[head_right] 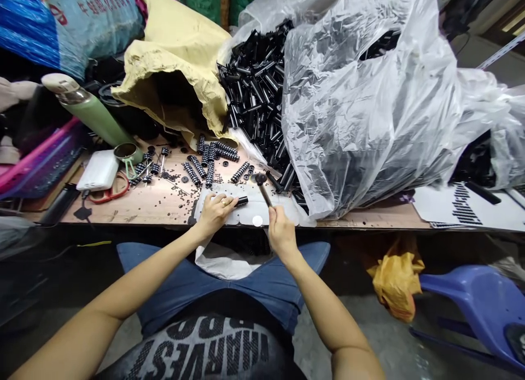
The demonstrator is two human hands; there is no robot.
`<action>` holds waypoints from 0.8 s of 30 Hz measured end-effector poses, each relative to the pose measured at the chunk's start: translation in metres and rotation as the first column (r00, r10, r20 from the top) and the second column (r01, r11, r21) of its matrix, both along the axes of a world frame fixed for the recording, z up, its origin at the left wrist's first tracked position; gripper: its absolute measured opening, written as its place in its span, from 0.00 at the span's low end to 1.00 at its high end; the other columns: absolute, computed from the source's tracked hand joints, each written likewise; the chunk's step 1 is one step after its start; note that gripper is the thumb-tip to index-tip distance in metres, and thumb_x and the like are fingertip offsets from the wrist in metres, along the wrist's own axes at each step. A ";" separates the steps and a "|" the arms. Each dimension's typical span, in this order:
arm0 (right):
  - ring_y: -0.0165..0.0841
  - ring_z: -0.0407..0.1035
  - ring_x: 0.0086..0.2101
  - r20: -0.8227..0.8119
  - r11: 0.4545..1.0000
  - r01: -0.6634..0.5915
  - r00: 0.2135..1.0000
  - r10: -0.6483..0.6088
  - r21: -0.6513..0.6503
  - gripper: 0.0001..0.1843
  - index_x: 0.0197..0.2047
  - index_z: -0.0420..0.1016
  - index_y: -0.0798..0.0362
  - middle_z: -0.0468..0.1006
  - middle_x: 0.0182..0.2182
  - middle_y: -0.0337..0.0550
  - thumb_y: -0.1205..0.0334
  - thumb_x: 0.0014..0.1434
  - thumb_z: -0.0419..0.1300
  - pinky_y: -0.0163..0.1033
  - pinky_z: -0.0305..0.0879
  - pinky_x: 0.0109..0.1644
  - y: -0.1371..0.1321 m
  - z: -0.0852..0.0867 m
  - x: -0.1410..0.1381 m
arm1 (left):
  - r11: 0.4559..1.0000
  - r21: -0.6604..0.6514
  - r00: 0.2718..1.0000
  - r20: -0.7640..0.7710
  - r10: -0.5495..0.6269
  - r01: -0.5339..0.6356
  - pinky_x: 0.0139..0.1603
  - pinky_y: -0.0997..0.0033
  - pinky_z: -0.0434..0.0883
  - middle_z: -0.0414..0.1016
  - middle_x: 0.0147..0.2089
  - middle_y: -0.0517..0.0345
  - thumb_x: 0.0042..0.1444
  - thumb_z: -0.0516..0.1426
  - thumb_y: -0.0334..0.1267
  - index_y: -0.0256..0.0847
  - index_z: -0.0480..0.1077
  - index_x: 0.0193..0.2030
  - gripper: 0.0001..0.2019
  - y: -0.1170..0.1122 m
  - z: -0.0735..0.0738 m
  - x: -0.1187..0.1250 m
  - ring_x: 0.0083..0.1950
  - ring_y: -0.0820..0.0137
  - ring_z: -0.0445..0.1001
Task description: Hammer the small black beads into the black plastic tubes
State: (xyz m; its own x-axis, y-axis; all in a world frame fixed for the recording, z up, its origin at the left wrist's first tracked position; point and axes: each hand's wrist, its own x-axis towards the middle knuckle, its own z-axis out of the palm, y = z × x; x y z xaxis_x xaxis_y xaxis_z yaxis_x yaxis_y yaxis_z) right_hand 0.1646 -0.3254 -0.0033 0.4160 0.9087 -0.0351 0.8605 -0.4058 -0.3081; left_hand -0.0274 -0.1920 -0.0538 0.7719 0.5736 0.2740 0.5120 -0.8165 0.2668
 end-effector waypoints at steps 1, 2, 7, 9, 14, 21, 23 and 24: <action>0.35 0.71 0.28 0.005 0.999 -0.007 1.000 0.007 -0.045 0.20 0.43 0.65 0.53 0.76 0.28 0.45 0.54 0.70 0.36 0.36 0.54 0.31 -0.005 0.001 -0.005 | 1.000 -0.021 1.000 0.008 0.004 -0.003 0.60 0.45 0.53 0.74 0.53 0.47 0.64 0.44 0.28 0.44 0.64 0.61 0.21 -0.001 -0.001 0.001 0.56 0.57 0.67; 0.35 0.70 0.27 0.013 0.995 -0.013 1.000 0.014 -0.103 0.19 0.42 0.65 0.53 0.76 0.27 0.45 0.55 0.70 0.37 0.36 0.53 0.30 -0.008 0.004 -0.009 | 0.999 -0.039 1.000 0.015 0.012 -0.011 0.61 0.44 0.53 0.74 0.54 0.46 0.65 0.43 0.28 0.43 0.64 0.61 0.22 -0.004 -0.002 0.002 0.57 0.57 0.67; 0.33 0.69 0.25 -0.024 0.999 -0.046 0.999 0.046 0.002 0.20 0.40 0.66 0.53 0.75 0.25 0.43 0.54 0.70 0.37 0.35 0.53 0.29 -0.012 0.033 -0.027 | 0.999 -0.018 0.999 -0.001 0.045 -0.045 0.67 0.46 0.46 0.58 0.67 0.36 0.66 0.44 0.39 0.30 0.56 0.66 0.25 -0.030 -0.006 0.022 0.69 0.53 0.54; 0.32 0.69 0.25 -0.063 0.984 -0.095 0.992 0.105 0.151 0.22 0.42 0.66 0.52 0.75 0.26 0.43 0.53 0.70 0.34 0.34 0.56 0.29 -0.009 0.041 -0.039 | 0.998 0.002 0.997 -0.039 0.060 -0.060 0.69 0.47 0.44 0.51 0.69 0.31 0.63 0.48 0.47 0.23 0.51 0.67 0.33 -0.040 -0.007 0.030 0.71 0.50 0.47; 0.35 0.72 0.27 -0.012 0.961 -0.265 0.964 0.264 -0.084 0.20 0.39 0.67 0.52 0.77 0.28 0.46 0.53 0.69 0.39 0.35 0.58 0.29 0.002 0.025 -0.067 | 0.998 0.045 0.993 -0.109 0.042 -0.037 0.68 0.51 0.49 0.52 0.69 0.29 0.61 0.45 0.36 0.18 0.50 0.67 0.31 -0.041 -0.012 0.033 0.71 0.52 0.48; 0.35 0.71 0.26 0.036 0.987 -0.127 0.991 0.131 -0.099 0.20 0.40 0.66 0.51 0.77 0.26 0.43 0.52 0.70 0.37 0.35 0.52 0.28 -0.001 0.024 -0.026 | 0.978 -0.159 0.991 -0.041 0.129 -0.134 0.50 0.56 0.69 0.75 0.45 0.39 0.60 0.45 0.26 0.33 0.66 0.57 0.20 -0.035 0.012 0.036 0.49 0.57 0.73; 0.35 0.70 0.26 0.083 0.993 -0.057 0.994 0.066 -0.102 0.20 0.39 0.66 0.51 0.76 0.26 0.43 0.52 0.70 0.39 0.36 0.52 0.29 -0.004 0.020 -0.002 | 0.971 -0.212 0.994 -0.020 0.107 -0.109 0.43 0.59 0.70 0.75 0.39 0.40 0.62 0.47 0.30 0.34 0.69 0.54 0.17 -0.036 0.027 0.037 0.44 0.55 0.73; 0.35 0.70 0.26 0.104 0.993 -0.030 0.994 0.042 -0.113 0.19 0.39 0.67 0.52 0.76 0.26 0.43 0.52 0.69 0.40 0.36 0.52 0.29 -0.005 0.016 0.009 | 0.970 -0.221 0.994 -0.011 0.105 -0.105 0.41 0.59 0.70 0.74 0.38 0.40 0.63 0.48 0.34 0.33 0.69 0.54 0.16 -0.032 0.034 0.040 0.43 0.54 0.73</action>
State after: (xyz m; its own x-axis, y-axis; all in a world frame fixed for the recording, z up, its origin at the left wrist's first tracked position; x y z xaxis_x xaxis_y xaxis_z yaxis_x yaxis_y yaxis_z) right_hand 0.1733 -0.3307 0.0128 0.3900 0.9160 -0.0944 0.9005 -0.4008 -0.1687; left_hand 0.0123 -0.2236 -0.0203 0.7042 0.6976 0.1317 0.5914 -0.6791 0.4348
